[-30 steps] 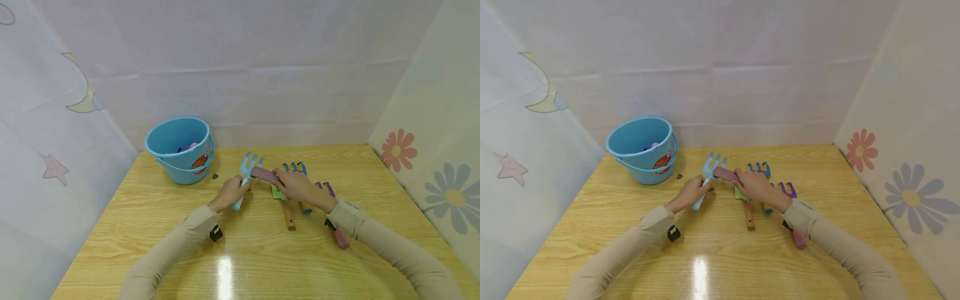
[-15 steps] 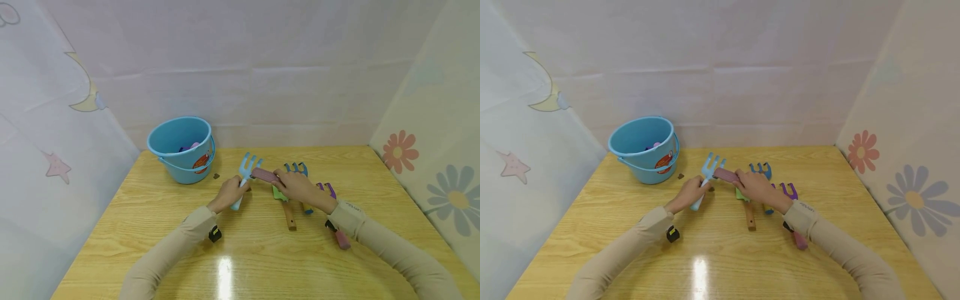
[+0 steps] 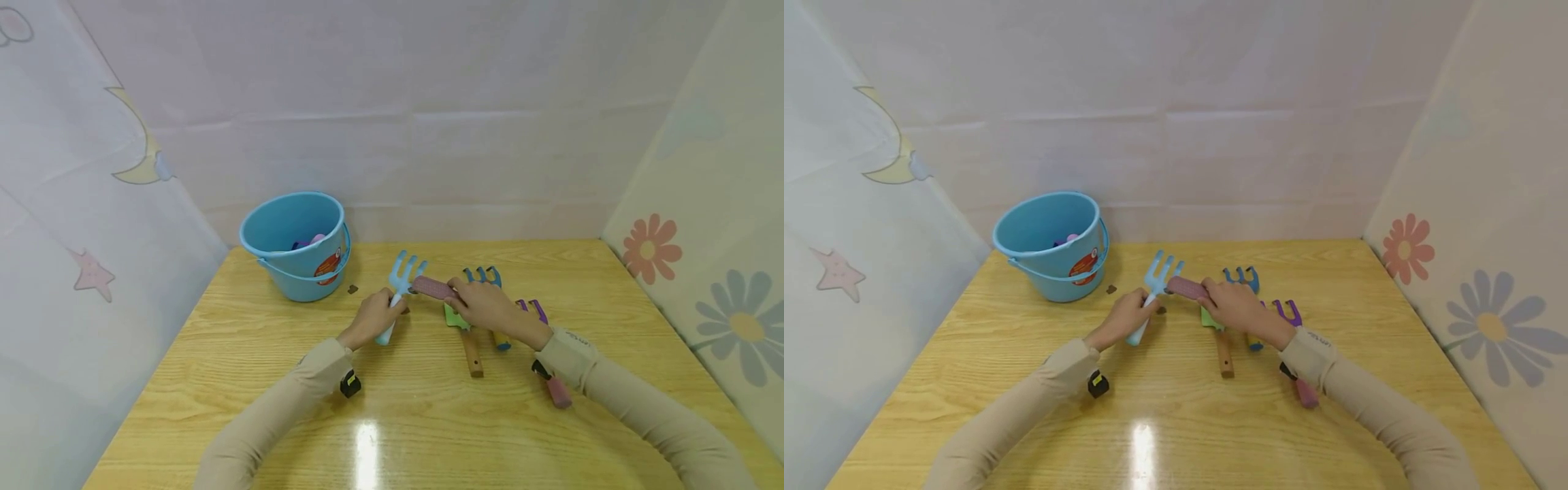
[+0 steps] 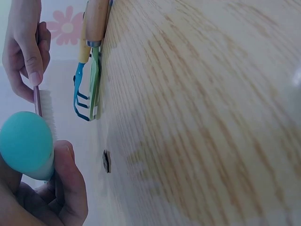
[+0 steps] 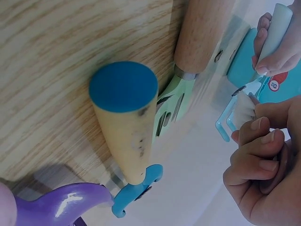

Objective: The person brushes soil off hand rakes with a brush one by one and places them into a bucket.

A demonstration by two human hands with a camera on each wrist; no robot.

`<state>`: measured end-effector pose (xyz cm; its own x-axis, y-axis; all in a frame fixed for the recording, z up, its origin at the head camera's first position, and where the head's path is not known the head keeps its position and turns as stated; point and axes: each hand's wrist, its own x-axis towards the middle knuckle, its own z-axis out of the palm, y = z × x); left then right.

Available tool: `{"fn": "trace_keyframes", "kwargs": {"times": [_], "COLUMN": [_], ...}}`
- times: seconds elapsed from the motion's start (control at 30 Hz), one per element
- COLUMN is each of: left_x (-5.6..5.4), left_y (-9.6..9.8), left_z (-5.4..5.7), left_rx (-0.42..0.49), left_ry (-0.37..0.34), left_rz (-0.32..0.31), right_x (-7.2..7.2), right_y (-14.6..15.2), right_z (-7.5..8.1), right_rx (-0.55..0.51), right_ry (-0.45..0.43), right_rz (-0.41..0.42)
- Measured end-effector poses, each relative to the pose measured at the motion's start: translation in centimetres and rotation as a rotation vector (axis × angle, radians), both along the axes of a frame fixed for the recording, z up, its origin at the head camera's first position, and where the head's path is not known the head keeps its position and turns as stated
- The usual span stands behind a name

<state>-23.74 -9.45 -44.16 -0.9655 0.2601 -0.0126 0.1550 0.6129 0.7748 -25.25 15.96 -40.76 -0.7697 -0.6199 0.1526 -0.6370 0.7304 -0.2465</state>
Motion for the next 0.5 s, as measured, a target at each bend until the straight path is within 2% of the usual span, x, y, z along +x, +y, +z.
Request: {"fn": "trace_keyframes", "kwargs": {"times": [0.2,0.5], "left_x": [-0.01,0.15], "left_y": [-0.11,-0.15], "left_z": [-0.13,0.35], "left_rx": [-0.003,-0.018], "left_ry": [0.008,0.023], "left_rz": [-0.002,0.018], "right_x": [-0.02,-0.14], "right_y": [0.02,0.12], "right_z": [-0.06,-0.23], "right_rx": [-0.006,-0.002], "right_ry": [-0.007,-0.018], "right_rz": [0.000,-0.009]}}
